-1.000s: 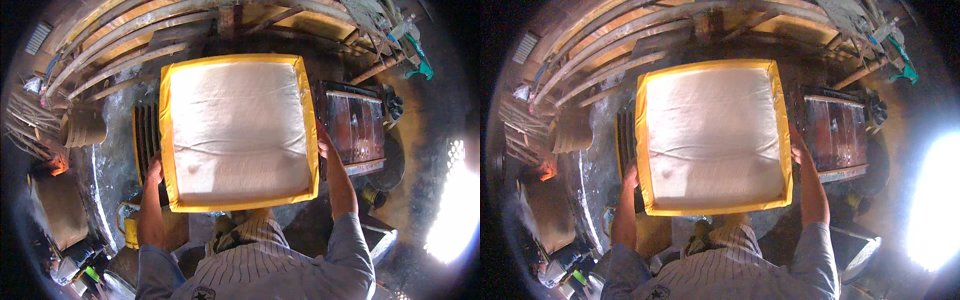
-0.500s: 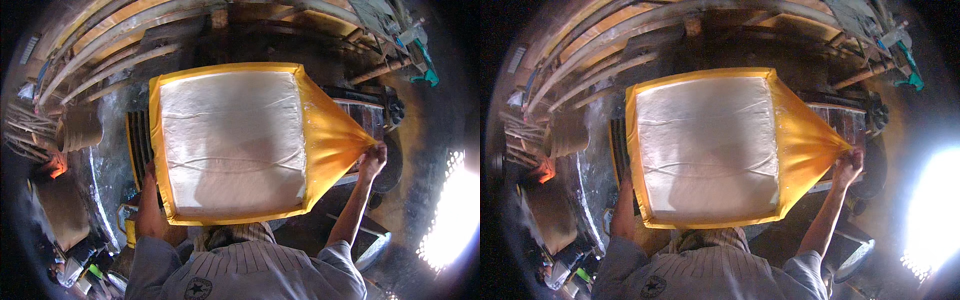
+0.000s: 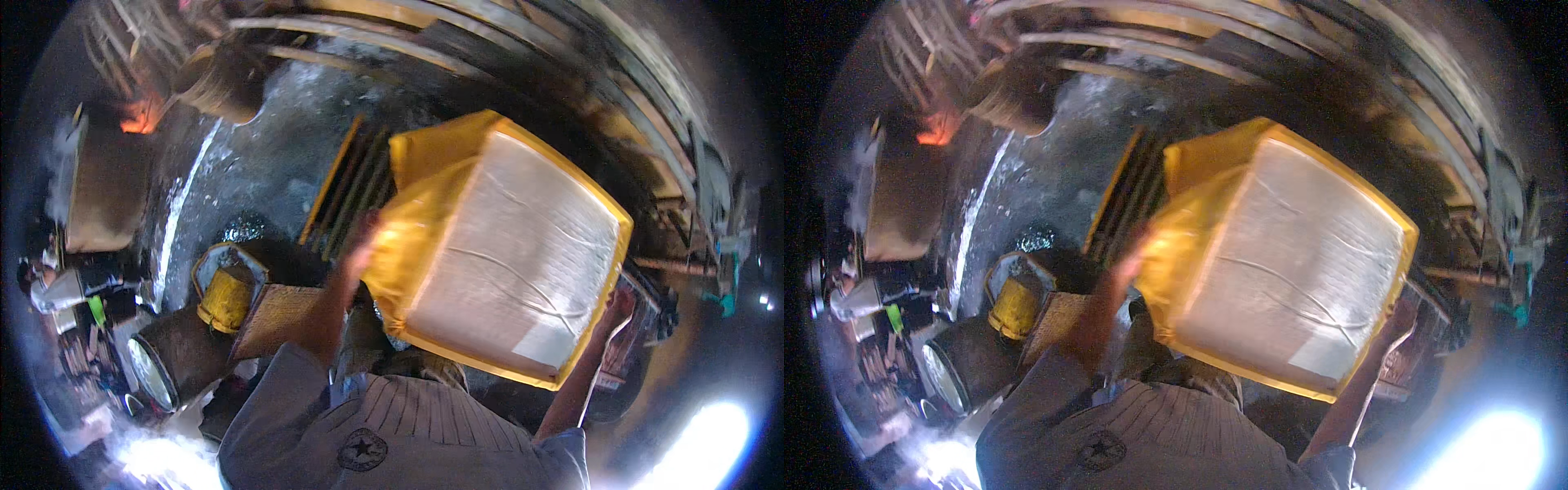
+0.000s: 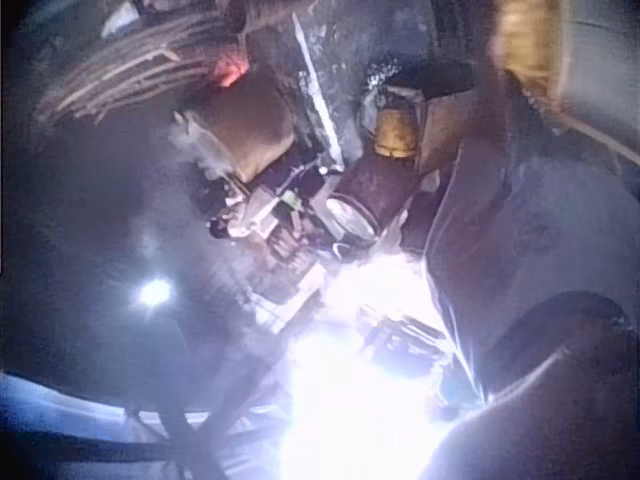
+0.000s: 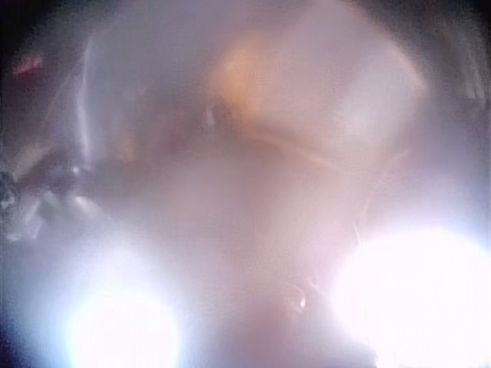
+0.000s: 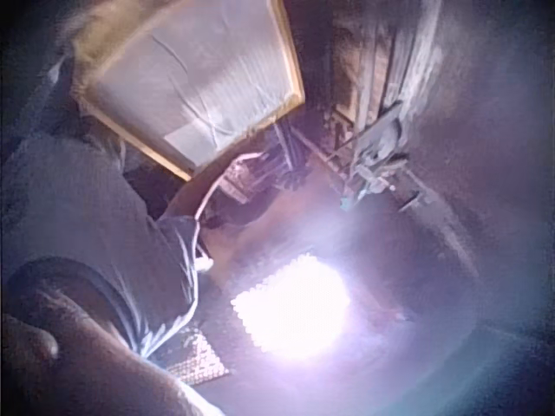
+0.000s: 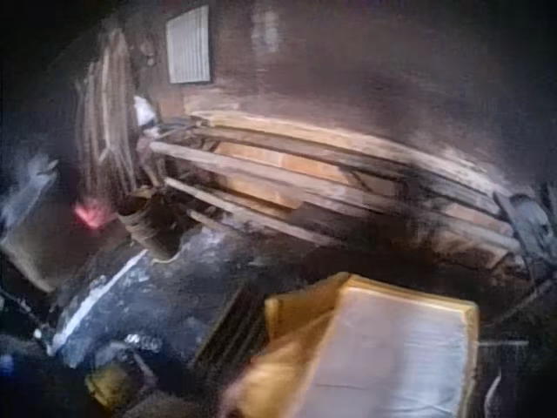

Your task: The person wraps a large block of white rice in a plaid cloth and secures it with a string. They place the wrapped bundle into a woven basket and cover it with a wooden lid. Finally, they handle a yellow cloth and a wooden frame, placing the cloth inside the frame.

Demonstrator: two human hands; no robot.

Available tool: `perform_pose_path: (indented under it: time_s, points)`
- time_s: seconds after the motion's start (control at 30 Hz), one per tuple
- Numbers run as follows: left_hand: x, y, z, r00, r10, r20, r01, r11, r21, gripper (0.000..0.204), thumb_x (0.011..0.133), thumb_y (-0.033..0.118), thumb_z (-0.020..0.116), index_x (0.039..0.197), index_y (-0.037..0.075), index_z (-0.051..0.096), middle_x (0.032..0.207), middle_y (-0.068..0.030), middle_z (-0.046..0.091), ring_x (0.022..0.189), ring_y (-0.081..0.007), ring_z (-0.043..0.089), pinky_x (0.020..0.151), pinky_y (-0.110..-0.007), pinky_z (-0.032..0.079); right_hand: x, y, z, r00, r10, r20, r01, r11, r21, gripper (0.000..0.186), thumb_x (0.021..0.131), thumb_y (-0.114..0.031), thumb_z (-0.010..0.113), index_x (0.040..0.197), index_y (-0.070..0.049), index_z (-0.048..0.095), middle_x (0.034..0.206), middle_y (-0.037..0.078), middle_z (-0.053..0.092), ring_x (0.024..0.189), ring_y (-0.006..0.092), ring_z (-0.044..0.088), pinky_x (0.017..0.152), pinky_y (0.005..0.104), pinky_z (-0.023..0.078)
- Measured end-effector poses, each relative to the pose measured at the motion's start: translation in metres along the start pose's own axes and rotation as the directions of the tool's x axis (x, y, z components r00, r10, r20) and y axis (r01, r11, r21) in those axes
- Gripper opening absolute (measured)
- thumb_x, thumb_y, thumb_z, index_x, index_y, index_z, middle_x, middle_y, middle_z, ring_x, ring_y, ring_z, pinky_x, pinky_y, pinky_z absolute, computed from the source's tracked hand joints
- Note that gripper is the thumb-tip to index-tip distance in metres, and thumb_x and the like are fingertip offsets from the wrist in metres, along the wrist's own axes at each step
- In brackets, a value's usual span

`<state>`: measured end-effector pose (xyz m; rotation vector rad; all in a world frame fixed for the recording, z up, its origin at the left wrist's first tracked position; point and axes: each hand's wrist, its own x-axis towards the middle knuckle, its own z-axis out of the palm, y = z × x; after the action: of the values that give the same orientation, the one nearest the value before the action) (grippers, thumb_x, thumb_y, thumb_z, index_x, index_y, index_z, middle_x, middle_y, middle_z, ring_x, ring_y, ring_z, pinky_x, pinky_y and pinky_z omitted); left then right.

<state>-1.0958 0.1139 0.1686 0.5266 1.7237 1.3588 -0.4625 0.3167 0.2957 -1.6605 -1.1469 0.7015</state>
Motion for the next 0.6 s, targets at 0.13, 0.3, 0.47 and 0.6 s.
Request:
perform_pose_path:
  time_s: [0.13,0.3,0.47,0.6]
  points:
    - [-0.036,-0.038,0.014,0.918,-0.148,0.367,-0.041,0.887,0.459,0.043,0.09,0.037,0.054,0.124,0.01,0.052,0.102,-0.0124,0.065,0.091,-0.0243,0.061,0.082,-0.039,0.047,-0.136,-0.174,0.254,0.889,-0.248,0.386,0.1,0.926,0.365,0.027,0.087,-0.018,0.06,0.111,-0.006,0.059,0.096,0.005,0.064,0.083,0.0149,0.063,0.067,0.0284,0.052]
    - [-0.084,-0.163,-0.149,0.97,-0.216,0.116,0.183,0.953,0.243,0.038,0.087,0.025,0.06,0.119,0.006,0.055,0.108,-0.0106,0.062,0.103,-0.0189,0.057,0.09,-0.033,0.044,-0.345,-0.161,0.533,0.278,0.124,0.953,-0.565,0.823,0.058,0.036,0.086,-0.016,0.06,0.118,-0.003,0.053,0.107,0.012,0.063,0.088,0.0228,0.065,0.074,0.0347,0.054]
    - [-0.206,-0.151,-0.382,0.623,-0.684,-0.379,0.394,0.693,-0.604,0.038,0.093,0.025,0.049,0.127,0.009,0.049,0.125,-0.0084,0.056,0.108,-0.0221,0.055,0.094,-0.038,0.041,-0.466,-0.029,0.68,0.299,0.555,0.776,-0.543,0.768,-0.34,0.049,0.083,-0.012,0.064,0.128,-0.003,0.045,0.117,0.006,0.057,0.104,0.0176,0.055,0.086,0.0389,0.046]
    - [-0.374,-0.162,-0.418,0.214,-0.837,-0.503,0.361,0.547,-0.756,0.023,0.091,0.031,0.049,0.098,0.009,0.055,0.084,-0.0046,0.062,0.068,-0.0151,0.06,0.057,-0.024,0.048,-0.504,-0.009,0.752,0.376,0.637,0.673,-0.555,0.737,-0.387,0.056,0.083,-0.014,0.066,0.132,-0.004,0.042,0.125,0.005,0.053,0.112,0.0198,0.049,0.088,0.0417,0.044]
